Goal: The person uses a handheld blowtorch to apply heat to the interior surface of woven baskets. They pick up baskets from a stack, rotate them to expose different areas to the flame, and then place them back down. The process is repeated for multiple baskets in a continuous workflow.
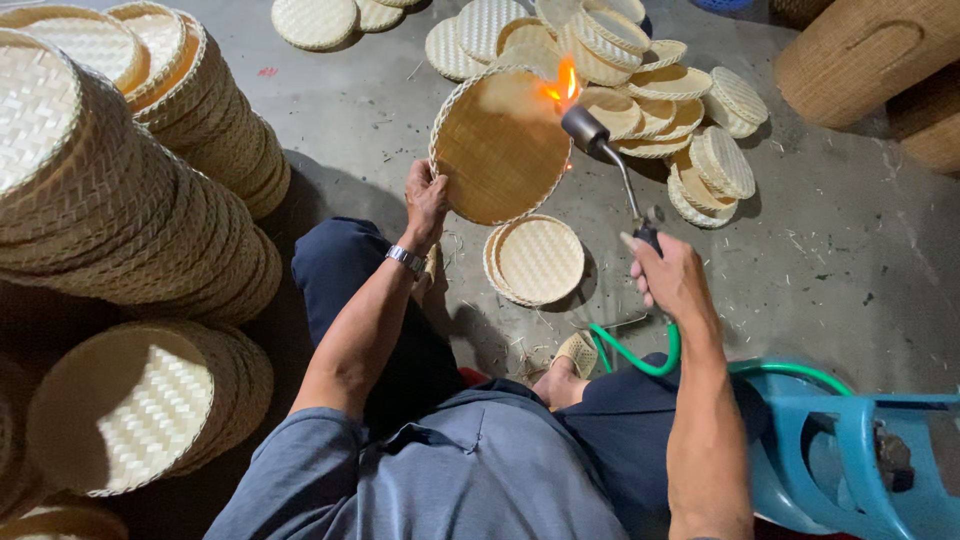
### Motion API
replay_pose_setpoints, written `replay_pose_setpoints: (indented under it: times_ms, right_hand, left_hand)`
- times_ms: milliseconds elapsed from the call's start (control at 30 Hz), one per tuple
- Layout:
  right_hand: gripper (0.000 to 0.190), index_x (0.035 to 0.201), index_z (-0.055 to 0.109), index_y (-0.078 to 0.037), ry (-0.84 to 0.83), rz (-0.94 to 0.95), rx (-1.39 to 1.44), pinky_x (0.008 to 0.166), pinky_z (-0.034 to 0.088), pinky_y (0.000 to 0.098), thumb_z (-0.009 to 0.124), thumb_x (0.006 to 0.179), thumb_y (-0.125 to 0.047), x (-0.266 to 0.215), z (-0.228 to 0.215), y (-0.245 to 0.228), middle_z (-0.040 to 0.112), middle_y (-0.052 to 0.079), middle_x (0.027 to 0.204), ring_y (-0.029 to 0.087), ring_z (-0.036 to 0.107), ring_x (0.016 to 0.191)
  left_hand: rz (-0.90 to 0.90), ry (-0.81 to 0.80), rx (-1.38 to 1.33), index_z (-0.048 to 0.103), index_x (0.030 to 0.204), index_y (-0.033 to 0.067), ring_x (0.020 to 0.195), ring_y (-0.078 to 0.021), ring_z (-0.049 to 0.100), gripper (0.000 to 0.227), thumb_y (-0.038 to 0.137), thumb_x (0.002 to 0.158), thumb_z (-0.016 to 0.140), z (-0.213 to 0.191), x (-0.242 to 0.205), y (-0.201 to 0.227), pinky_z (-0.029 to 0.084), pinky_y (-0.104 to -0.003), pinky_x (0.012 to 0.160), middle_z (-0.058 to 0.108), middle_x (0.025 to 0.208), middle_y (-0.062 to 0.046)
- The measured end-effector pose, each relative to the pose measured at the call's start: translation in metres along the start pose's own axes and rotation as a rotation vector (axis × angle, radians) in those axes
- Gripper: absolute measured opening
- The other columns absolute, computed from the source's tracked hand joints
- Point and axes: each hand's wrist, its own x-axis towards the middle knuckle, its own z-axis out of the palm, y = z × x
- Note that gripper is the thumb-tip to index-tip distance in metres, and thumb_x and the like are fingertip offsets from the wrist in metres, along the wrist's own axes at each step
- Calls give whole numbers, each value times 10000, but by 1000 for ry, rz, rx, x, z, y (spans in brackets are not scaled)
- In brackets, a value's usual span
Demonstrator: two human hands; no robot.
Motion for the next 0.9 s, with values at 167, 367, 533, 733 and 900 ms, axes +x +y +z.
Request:
replay_pose_setpoints:
  times_ms: [167, 367, 533, 733, 900]
  right_hand:
    - [341, 824, 628, -10, -50, 91, 97, 391, 407, 298, 667, 960, -321, -19, 14, 43, 584, 39, 641, 114, 505, 474]
    - [262, 894, 615, -56, -33, -26, 322, 389, 404, 247, 632, 992, -298, -14, -4, 48, 588, 6, 692, 68, 507, 510]
    - [239, 910, 623, -55, -57, 63, 306, 382, 392, 257, 642, 986, -280, -17, -9, 41, 588, 34, 695, 87, 498, 506]
    - [228, 899, 622, -64, -94, -62, 390, 388, 407, 242, 640, 979, -277, -25, 0, 30, 598, 10, 701, 70, 516, 513]
    - [280, 874, 610, -36, -110, -75, 306, 390, 404, 251, 647, 995, -286, -23, 5, 21, 593, 13, 686, 77, 508, 502]
  left_hand:
    - [37, -5, -2, 556, 1138, 1, 825, -93, 524, 248, 3, 897, 497, -2, 8, 12, 471, -234, 705, 573, 957, -14]
    - [144, 30, 345, 593, 1056, 6, 806, -104, 504, 177, 16, 897, 516, 8, 20, 35, 474, -262, 711, 546, 875, -10]
    - [187, -21, 594, 595, 1090, 36, 764, -123, 515, 200, 54, 904, 523, 9, 24, 75, 475, -287, 686, 548, 822, -22]
    - [241, -85, 760, 612, 1084, 24, 754, -195, 556, 221, 66, 873, 559, 23, 36, 86, 498, -331, 707, 601, 820, -119]
    - [336, -131, 786, 584, 1051, 54, 789, -266, 622, 178, 92, 879, 617, 37, 36, 71, 518, -395, 728, 628, 853, -126]
